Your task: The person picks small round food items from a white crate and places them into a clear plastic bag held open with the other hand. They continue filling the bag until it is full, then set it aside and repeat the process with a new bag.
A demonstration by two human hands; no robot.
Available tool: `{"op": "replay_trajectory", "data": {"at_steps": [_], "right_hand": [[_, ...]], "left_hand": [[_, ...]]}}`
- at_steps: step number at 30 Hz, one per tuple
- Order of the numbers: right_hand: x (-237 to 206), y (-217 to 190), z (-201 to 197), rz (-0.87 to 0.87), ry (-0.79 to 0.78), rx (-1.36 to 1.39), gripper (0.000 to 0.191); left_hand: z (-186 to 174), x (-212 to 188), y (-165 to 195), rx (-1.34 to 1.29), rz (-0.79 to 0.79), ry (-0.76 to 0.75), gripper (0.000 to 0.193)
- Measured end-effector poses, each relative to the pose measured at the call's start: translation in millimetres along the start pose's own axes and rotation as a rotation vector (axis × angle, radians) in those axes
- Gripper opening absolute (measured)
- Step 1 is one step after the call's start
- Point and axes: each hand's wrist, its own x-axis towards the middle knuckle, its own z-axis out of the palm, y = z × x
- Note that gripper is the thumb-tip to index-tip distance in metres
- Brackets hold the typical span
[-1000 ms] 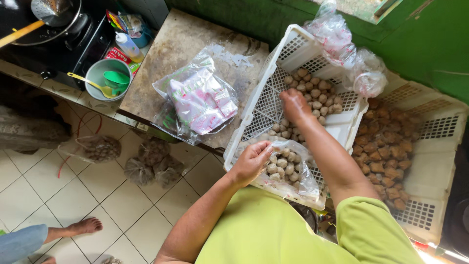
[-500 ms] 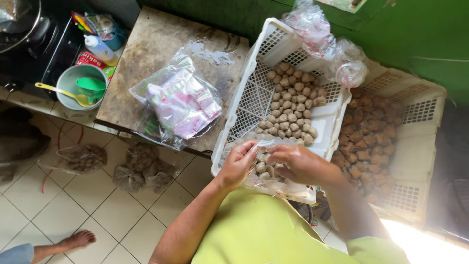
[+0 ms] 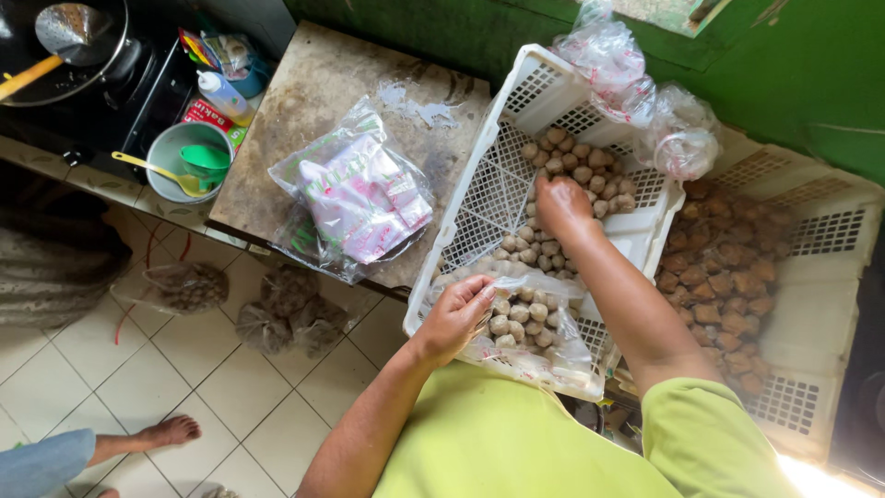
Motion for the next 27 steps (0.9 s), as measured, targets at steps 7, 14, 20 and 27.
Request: {"op": "replay_trajectory", "data": {"at_steps": [7, 14, 20, 27], "right_hand": [[-21, 25, -38, 0.058, -0.048, 0.670, 0.030], [-123, 6, -73, -0.704, -0.435, 1.047, 0.032], [-56, 16, -38, -0.252, -0.137, 0.885, 0.014], [12, 0, 8, -0.023, 0.015, 0.064, 0.020]], "left_hand": [[-1, 2, -5, 0.001, 0.062, 0.030, 0.020], [0, 1, -4, -0.029, 0.002, 0.040, 0.023], [-1, -1, -8, 0.029, 0.016, 0.049, 0.020], [-1, -1, -8, -0.037, -0.047, 0.029, 0.019]]}}
